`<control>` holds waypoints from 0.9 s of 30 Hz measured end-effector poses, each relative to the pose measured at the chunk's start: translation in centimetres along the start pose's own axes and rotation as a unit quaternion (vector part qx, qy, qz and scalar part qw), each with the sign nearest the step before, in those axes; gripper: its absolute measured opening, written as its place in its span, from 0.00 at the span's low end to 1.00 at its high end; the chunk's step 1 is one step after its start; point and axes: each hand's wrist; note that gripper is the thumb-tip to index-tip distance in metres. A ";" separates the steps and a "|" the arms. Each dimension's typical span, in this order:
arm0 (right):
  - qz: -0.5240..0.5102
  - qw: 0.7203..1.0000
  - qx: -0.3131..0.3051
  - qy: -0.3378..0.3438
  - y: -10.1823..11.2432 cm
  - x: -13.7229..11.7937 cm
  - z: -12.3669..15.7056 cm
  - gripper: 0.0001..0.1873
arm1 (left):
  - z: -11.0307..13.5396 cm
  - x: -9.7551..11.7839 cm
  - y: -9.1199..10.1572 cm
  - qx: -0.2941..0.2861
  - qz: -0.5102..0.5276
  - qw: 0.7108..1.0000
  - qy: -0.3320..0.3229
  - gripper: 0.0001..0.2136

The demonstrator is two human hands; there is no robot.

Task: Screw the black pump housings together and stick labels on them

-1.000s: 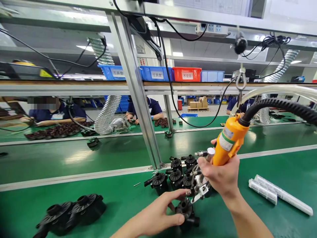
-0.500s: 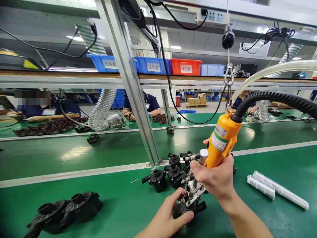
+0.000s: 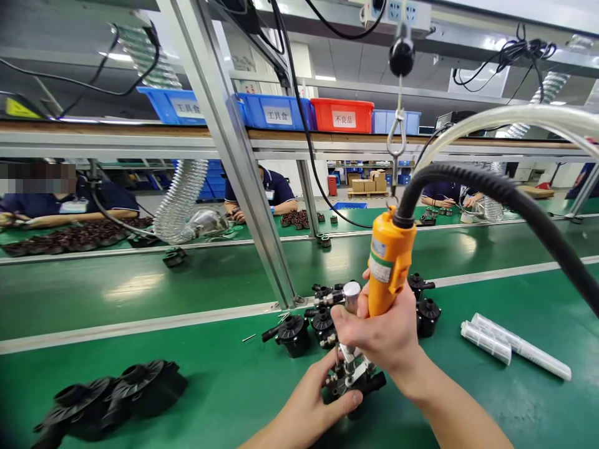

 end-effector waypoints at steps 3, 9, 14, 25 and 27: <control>0.009 0.999 -0.026 -0.041 -0.6 0.5 0.3 0.23 | 0.0 0.3 0.1 -0.006 0.011 1.000 -0.012 0.21; 0.018 0.996 -0.039 -0.072 -0.6 1.7 1.0 0.24 | -0.4 0.0 0.1 -0.025 0.035 0.998 -0.042 0.20; 0.000 0.996 -0.036 -0.081 -0.6 2.7 0.9 0.24 | 0.0 1.3 0.8 -0.014 -0.061 0.997 -0.050 0.18; 0.013 0.995 0.076 0.059 2.6 -1.1 -1.1 0.23 | -1.5 -0.7 4.9 -0.234 0.128 0.963 0.048 0.45; 0.021 0.998 0.032 0.057 2.8 -1.2 -1.0 0.24 | -1.8 -2.4 3.3 -0.229 0.223 0.945 0.065 0.49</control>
Point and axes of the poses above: each hand's wrist, its own z-axis away from the middle knuckle, its own y-axis out of the back of the hand, x = y × z, and after that the axes turned 4 degrees about z, right-handed
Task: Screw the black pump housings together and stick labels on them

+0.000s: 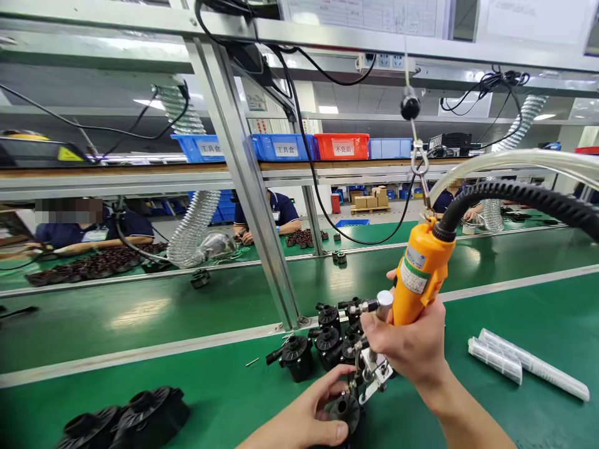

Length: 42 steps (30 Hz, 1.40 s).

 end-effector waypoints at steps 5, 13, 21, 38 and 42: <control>-0.021 1.000 -0.017 -0.010 -0.6 -0.2 0.4 0.24 | -1.2 -3.3 -2.2 0.079 0.054 0.992 -0.080 0.44; -0.060 0.997 -0.011 -0.037 -1.3 -0.1 1.0 0.25 | -1.1 -3.2 -2.2 0.059 0.056 0.992 -0.096 0.41; -0.051 0.993 -0.049 -0.093 -2.9 0.6 1.4 0.22 | -0.6 -1.0 -2.8 0.063 0.039 0.994 -0.076 0.40; -0.038 0.990 -0.060 -0.125 -3.0 2.6 1.5 0.28 | 0.0 -0.3 -3.4 0.190 -0.085 0.974 -0.087 0.25; -0.018 0.997 0.050 -0.053 -1.1 1.1 -0.1 0.26 | 0.3 -0.3 -2.8 0.200 -0.132 0.957 -0.161 0.22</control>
Point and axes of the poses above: each hand's wrist, its own z-axis away from the middle knuckle, its own y-axis out of the back of the hand, x = y × z, and after that the axes turned 4 degrees about z, right-handed
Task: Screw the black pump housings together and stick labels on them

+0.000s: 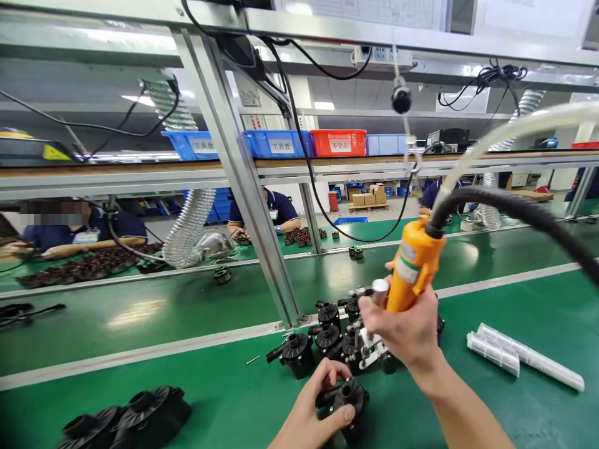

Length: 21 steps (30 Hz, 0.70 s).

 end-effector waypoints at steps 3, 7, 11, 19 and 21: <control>-0.013 0.999 0.030 0.018 1.4 -0.6 -0.7 0.25 | 0.2 -0.4 -0.3 -0.061 0.018 0.998 0.019 0.26; -0.034 0.999 0.011 0.007 1.9 -0.5 -0.8 0.24 | 0.7 -0.4 -1.2 -0.025 -0.036 0.996 0.074 0.30; -0.055 0.998 -0.006 -0.012 1.2 -0.4 -0.6 0.24 | 0.9 0.4 -1.4 -0.031 -0.033 0.996 0.082 0.27; -0.066 0.997 -0.047 -0.019 0.2 -1.1 0.1 0.25 | 0.6 0.2 -1.1 -0.041 -0.050 0.995 0.079 0.26; -0.054 0.997 -0.052 -0.011 0.2 -1.2 0.1 0.24 | 0.6 0.0 -1.0 -0.040 -0.048 0.995 0.080 0.26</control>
Point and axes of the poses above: each hand's wrist, its own z-axis away from the middle knuckle, its own y-axis out of the back of the hand, x = y × z, and after that the axes turned 4 degrees about z, right-handed
